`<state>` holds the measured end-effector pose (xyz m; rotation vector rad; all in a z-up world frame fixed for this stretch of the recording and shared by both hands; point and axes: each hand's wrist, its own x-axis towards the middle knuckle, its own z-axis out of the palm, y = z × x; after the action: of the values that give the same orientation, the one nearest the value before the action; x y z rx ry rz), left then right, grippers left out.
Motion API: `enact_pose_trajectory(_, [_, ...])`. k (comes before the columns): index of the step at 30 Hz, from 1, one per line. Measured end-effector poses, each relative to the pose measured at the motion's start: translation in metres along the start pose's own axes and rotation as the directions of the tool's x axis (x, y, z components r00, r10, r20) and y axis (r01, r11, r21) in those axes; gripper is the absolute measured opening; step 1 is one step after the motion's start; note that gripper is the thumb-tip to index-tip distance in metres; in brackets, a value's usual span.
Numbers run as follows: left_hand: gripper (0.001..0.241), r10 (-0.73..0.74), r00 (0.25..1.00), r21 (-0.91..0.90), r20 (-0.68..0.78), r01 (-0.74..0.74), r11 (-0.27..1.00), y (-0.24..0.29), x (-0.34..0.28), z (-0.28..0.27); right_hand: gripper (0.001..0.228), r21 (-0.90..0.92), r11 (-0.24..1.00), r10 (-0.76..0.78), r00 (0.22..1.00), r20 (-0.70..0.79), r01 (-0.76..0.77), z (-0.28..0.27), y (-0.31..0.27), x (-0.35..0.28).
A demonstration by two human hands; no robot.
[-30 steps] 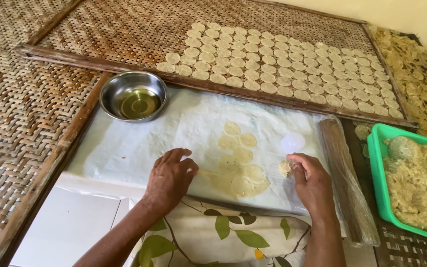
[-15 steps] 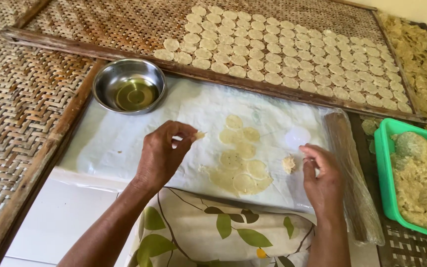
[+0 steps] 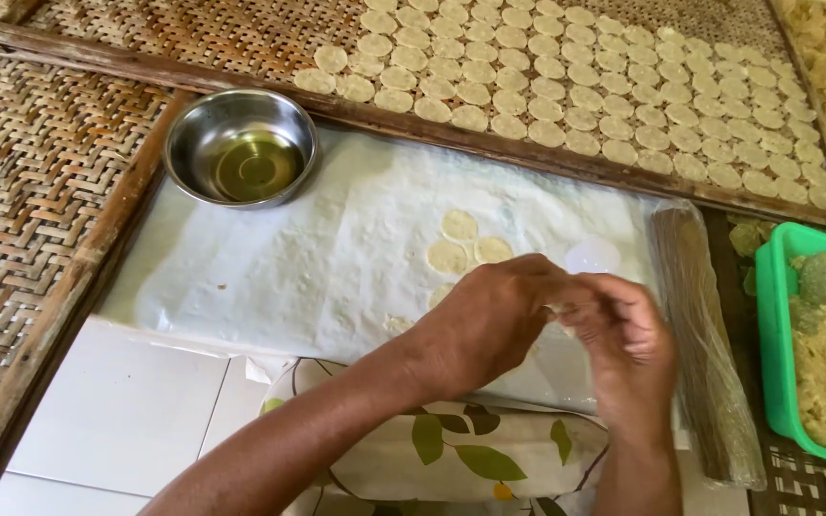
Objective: Rolling out dough and cutting small circular discs for food preparation on woven mats.
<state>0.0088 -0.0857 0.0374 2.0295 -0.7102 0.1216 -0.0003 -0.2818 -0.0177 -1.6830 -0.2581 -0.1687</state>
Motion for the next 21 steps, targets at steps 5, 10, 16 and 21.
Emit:
enact_pose_trajectory(5, [0.06,0.045,0.998,-0.134,0.05,-0.038,0.99,0.005,0.005,-0.011,0.03,-0.221,0.974,0.001,0.984,-0.178,-0.041,-0.023,-0.001,-0.003])
enact_pose_trajectory(10, [0.028,-0.029,0.975,-0.123,-0.222,0.001,0.992,0.017,-0.033,-0.023,0.02,-0.548,0.807,0.094,0.963,-0.251,-0.222,-0.054,0.009,-0.009])
enact_pose_trajectory(16, [0.023,0.089,0.934,-0.401,0.346,0.062,0.914,0.02,-0.092,0.033,0.027,-0.666,0.667,0.179,0.939,-0.292,-0.334,-0.069,0.025,-0.01])
enact_pose_trajectory(21, [0.017,0.171,0.935,-0.344,0.31,-0.057,0.937,0.018,-0.103,0.052,0.025,-0.717,0.603,0.241,0.937,-0.254,-0.35,-0.07,0.024,-0.001])
